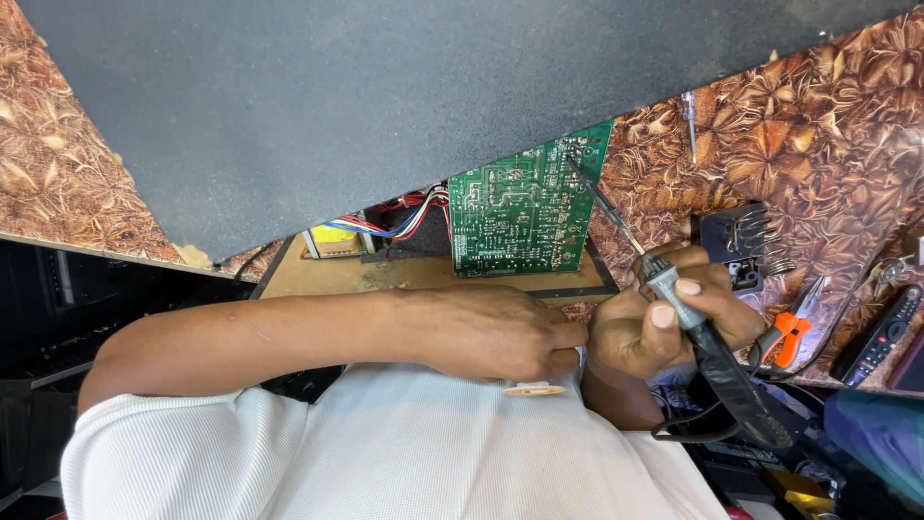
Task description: Soldering electronic components onto a circuit board as part of a repair task.
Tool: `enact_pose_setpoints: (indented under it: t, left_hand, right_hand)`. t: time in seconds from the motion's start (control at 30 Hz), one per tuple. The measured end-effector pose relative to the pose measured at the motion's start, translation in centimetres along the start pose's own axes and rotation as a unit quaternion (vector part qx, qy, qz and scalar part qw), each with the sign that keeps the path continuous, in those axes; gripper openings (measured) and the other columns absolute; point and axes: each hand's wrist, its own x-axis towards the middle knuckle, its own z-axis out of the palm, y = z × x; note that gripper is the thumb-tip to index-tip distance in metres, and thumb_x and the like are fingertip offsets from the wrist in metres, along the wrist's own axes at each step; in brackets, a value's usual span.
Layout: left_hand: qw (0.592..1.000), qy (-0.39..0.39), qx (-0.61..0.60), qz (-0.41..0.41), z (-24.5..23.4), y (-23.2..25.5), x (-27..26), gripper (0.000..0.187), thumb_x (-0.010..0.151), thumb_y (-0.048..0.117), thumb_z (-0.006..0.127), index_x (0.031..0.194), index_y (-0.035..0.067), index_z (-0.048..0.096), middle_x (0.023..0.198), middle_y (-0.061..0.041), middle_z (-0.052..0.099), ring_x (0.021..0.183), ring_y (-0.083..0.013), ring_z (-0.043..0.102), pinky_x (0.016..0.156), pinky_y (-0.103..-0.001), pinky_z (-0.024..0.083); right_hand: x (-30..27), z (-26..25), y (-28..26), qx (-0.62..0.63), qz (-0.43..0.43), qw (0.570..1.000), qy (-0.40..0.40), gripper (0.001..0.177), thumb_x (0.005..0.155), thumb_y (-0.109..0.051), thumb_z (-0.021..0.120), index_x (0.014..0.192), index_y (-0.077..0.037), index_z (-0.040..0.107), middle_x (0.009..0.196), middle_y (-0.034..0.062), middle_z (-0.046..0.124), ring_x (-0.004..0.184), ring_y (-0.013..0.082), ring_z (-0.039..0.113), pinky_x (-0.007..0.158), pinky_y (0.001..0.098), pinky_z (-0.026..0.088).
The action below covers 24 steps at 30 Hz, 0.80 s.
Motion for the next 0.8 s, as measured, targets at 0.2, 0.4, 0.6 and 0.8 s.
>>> enact_pose_setpoints:
  t: [0.2,0.4,0.6,0.8]
  left_hand:
    - [1.000,-0.005,0.001,-0.006,-0.18,0.23,-0.02,0.008,0.097,0.007,0.057,0.093,-0.001,0.055,0.094,-0.017,0.058,0.076,-0.0367,0.065,0.053,-0.054,0.049]
    - [0.997,-0.006,-0.061,-0.039,0.06,0.32,0.01,0.011,0.100,0.009,0.052,0.098,-0.002,0.053,0.093,-0.020,0.062,0.078,-0.0392,0.065,0.061,-0.053,0.050]
    - [1.000,0.004,-0.019,-0.003,0.11,0.23,-0.06,0.010,0.098,0.007,0.056,0.093,-0.002,0.054,0.094,-0.018,0.059,0.080,-0.0385,0.065,0.061,-0.055,0.050]
    - [1.000,0.001,0.009,0.003,0.14,0.25,-0.09,0.009,0.096,0.007,0.057,0.093,-0.001,0.055,0.095,-0.017,0.058,0.080,-0.0375,0.064,0.054,-0.055,0.049]
  right_hand:
    - [-0.07,0.01,-0.21,0.006,0.002,1.000,0.000,0.020,0.089,-0.026,0.058,0.094,-0.013,0.044,0.068,0.0000,0.024,0.061,0.0160,0.026,0.059,0.0375,0.024]
    - [-0.17,-0.23,0.02,0.018,-0.007,1.000,-0.004,0.018,0.089,-0.024,0.058,0.095,-0.012,0.046,0.073,0.0015,0.030,0.062,0.0170,0.030,0.058,0.0380,0.026]
    - [-0.13,-0.20,0.11,0.010,-0.006,1.000,-0.005,0.020,0.090,-0.025,0.058,0.095,-0.011,0.046,0.069,0.0036,0.030,0.057,0.0184,0.029,0.055,0.0386,0.026]
    - [-0.11,0.25,-0.03,0.010,-0.006,1.000,0.017,0.019,0.089,-0.025,0.059,0.093,-0.010,0.046,0.069,0.0028,0.029,0.056,0.0171,0.027,0.053,0.0372,0.025]
